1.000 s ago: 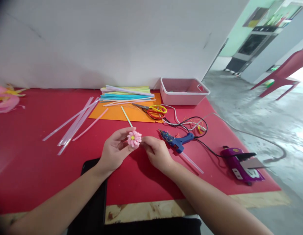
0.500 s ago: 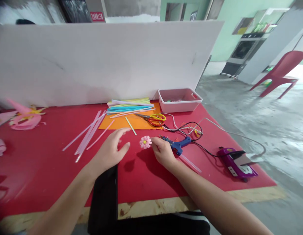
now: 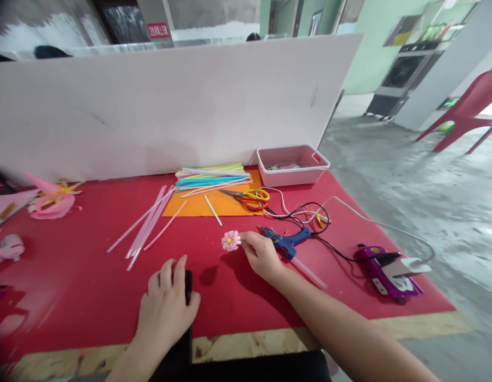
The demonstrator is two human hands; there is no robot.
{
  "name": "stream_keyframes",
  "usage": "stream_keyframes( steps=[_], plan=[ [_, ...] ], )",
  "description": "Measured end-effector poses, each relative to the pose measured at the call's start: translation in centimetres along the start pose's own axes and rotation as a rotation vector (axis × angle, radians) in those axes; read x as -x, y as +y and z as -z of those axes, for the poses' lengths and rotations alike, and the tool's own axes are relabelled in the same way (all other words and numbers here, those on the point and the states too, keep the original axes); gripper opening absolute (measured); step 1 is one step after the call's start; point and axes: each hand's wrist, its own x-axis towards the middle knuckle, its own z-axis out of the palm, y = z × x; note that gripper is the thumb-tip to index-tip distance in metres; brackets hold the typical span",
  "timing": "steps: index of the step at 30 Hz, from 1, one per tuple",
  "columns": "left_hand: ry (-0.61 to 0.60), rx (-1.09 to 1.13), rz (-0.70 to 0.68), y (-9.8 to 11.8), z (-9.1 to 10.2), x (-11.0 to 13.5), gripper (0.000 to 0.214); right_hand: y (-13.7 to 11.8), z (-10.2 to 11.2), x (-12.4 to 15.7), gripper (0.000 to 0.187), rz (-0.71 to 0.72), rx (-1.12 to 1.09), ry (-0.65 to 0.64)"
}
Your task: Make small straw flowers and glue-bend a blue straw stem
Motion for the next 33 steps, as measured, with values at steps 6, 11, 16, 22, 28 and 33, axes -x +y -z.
stream_keyframes(
  steps=[6,11,16,22,28,33],
  plan=[
    [0.046,-0.002,0.002,0.6,0.2,-0.6,0.044,-0.1,0.1,0.1,0.020,0.027,-0.025,-0.005],
    [0.005,-0.031,0.006,1.1,0.2,-1.2,0.038,-0.3,-0.1,0.1,0.020,0.029,-0.036,-0.007],
    [-0.033,-0.011,-0.047,0.8,0.4,-1.0,0.033,-0.2,-0.2,0.1,0.019,0.024,-0.039,-0.015],
    [0.054,0.431,-0.158,0.1,1.6,-2.2,0.037,-0.4,0.0,0.4,0.018,0.026,-0.057,-0.049],
    [-0.453,1.703,-0.232,2.3,2.4,-6.0,0.044,-0.6,0.1,0.6,0.021,0.034,-0.048,-0.073],
    [-0.542,2.065,-0.007,4.0,0.8,-8.6,0.040,-0.7,0.8,0.2,0.017,-0.006,0.006,-0.071]
  ],
)
